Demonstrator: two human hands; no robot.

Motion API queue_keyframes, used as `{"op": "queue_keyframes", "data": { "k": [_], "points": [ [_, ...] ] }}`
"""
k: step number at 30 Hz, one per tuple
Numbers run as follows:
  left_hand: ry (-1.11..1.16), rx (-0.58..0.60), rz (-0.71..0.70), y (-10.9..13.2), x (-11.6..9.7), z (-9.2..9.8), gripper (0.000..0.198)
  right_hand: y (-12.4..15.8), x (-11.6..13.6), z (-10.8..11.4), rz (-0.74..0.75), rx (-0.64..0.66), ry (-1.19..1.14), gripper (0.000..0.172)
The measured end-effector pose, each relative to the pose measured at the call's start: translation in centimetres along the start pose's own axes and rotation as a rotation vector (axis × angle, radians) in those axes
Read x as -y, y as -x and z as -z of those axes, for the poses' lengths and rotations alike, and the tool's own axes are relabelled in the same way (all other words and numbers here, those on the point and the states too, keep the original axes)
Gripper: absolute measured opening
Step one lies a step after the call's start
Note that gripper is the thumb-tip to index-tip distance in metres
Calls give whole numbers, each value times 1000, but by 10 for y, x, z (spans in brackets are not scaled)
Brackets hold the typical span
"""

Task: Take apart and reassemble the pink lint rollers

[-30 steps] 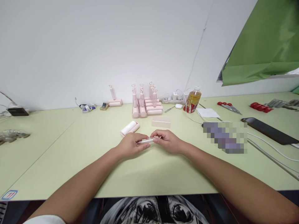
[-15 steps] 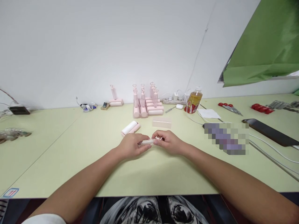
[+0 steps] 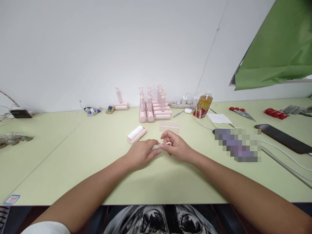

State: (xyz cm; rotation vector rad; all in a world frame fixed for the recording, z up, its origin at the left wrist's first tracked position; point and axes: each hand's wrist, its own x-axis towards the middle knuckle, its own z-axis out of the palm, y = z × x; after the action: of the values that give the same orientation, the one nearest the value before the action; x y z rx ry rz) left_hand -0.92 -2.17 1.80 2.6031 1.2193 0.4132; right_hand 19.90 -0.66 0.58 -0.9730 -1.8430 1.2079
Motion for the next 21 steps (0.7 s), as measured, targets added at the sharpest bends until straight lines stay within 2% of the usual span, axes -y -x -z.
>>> {"op": "queue_keyframes", "data": {
  "k": [3,8,15,18,21],
  "points": [
    [18,-34,-15,0,2,0,39,-3,1,0,-94,55,-124,43],
    [15,-33,-29,1,5,-1,40,-6,-4,1,-163,115,-161,43],
    [18,-9,20,0,2,-2,47,-2,-10,1,-17,53,38,27],
    [54,-1,60,0,1,-1,48,-1,-8,1,21,55,85,26],
    [77,0,123,-1,2,1,48,-2,-8,-1,54,45,33,29]
  ]
}}
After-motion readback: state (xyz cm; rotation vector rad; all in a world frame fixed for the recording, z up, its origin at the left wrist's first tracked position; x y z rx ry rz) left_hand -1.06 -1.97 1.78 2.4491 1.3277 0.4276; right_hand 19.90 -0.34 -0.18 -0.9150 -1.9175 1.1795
